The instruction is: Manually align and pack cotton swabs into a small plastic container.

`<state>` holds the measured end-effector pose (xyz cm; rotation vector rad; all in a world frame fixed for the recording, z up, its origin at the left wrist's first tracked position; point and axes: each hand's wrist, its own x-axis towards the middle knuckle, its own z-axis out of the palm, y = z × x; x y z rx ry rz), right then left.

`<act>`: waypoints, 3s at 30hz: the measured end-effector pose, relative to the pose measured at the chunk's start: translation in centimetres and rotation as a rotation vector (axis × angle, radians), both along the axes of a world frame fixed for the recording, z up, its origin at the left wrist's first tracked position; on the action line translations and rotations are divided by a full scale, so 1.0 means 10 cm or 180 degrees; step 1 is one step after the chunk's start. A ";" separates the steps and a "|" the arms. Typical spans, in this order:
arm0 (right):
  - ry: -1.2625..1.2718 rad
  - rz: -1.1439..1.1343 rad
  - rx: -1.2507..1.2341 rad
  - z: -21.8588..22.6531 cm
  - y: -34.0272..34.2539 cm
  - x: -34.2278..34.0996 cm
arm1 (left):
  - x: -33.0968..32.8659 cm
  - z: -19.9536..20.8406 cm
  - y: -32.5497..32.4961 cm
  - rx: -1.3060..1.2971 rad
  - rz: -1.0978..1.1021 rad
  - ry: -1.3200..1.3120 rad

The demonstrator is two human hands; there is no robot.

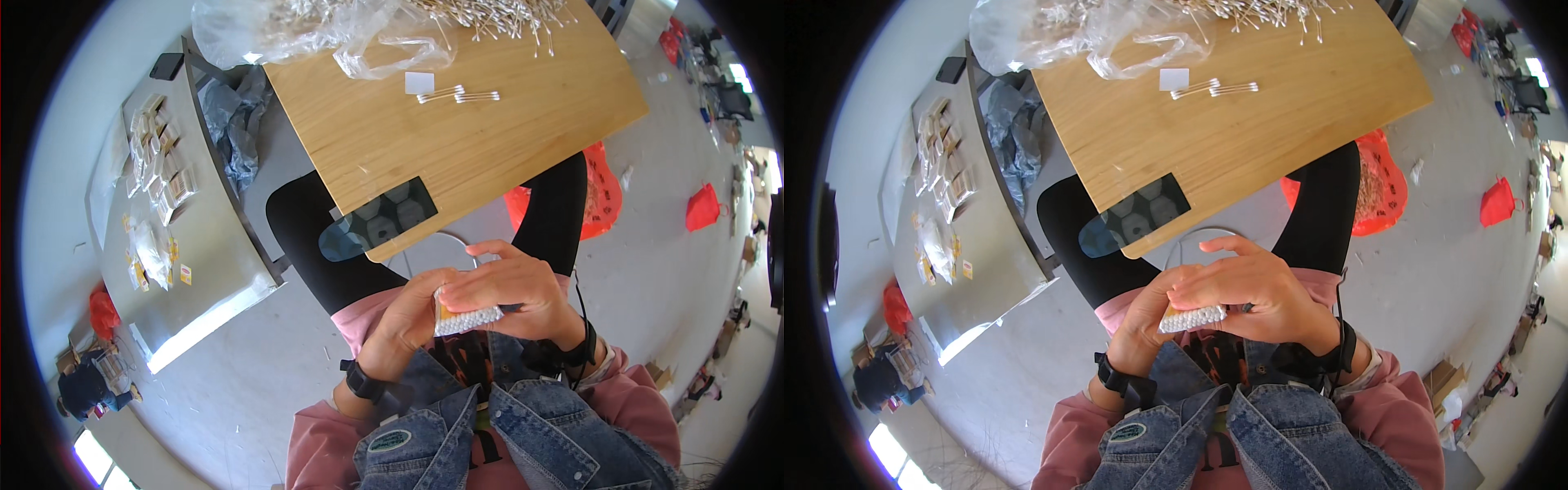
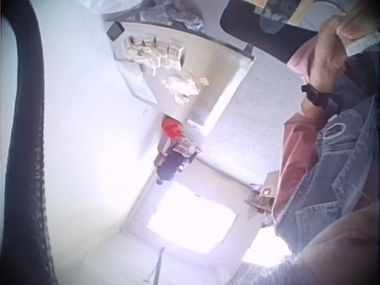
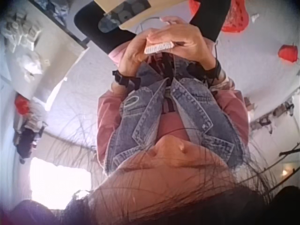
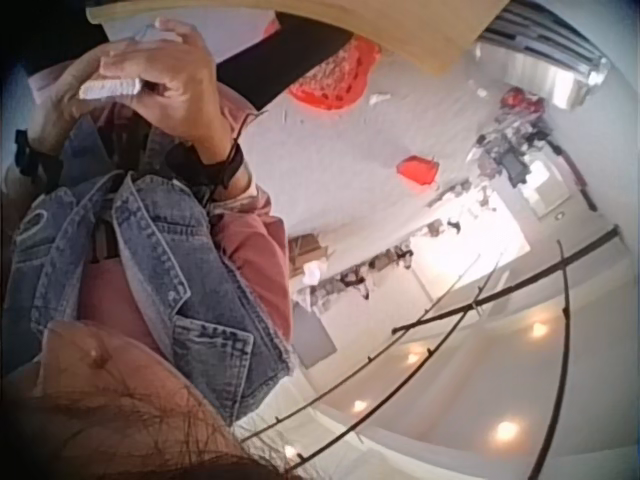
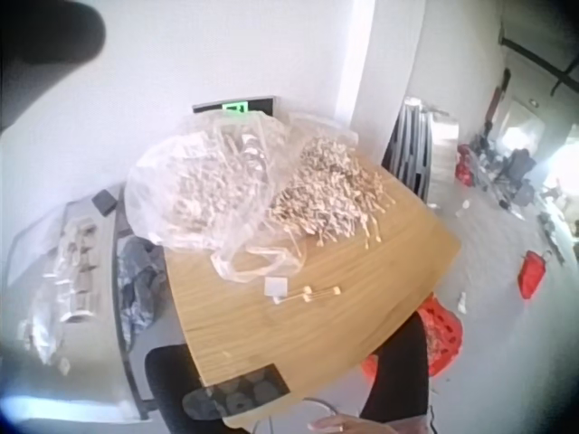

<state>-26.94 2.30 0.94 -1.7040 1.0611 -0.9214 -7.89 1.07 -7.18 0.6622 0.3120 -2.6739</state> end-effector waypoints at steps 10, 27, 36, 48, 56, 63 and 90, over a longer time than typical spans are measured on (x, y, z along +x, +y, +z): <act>-0.0704 -0.0518 0.0933 -0.11 -0.11 -0.17 | -0.17 0.09 -0.29 -0.1401 0.1637 -0.2055; 0.1604 -0.2099 -0.0464 -1.00 -0.95 -0.62 | -0.70 -0.12 -0.73 -0.2950 -0.0147 -0.3669; 0.2800 -0.1652 -0.0709 -1.18 -1.31 -0.23 | -0.66 -0.16 -0.75 -0.2885 -0.0236 -0.3711; 0.3145 -0.1710 -0.0754 -1.18 -1.27 -0.13 | -0.64 -0.16 -0.73 -0.2887 -0.0370 -0.3841; 0.3156 -0.1781 -0.0890 -1.15 -1.32 -0.09 | -0.66 -0.18 -0.78 -0.3015 -0.0152 -0.3816; 0.3199 -0.1775 -0.0894 -1.22 -1.24 0.01 | -0.58 -0.20 -0.75 -0.3573 -0.0286 -0.3892; -0.1217 -0.1139 0.1351 -0.70 -0.78 -0.30 | -0.44 0.19 -0.87 -0.5608 0.1089 -0.4467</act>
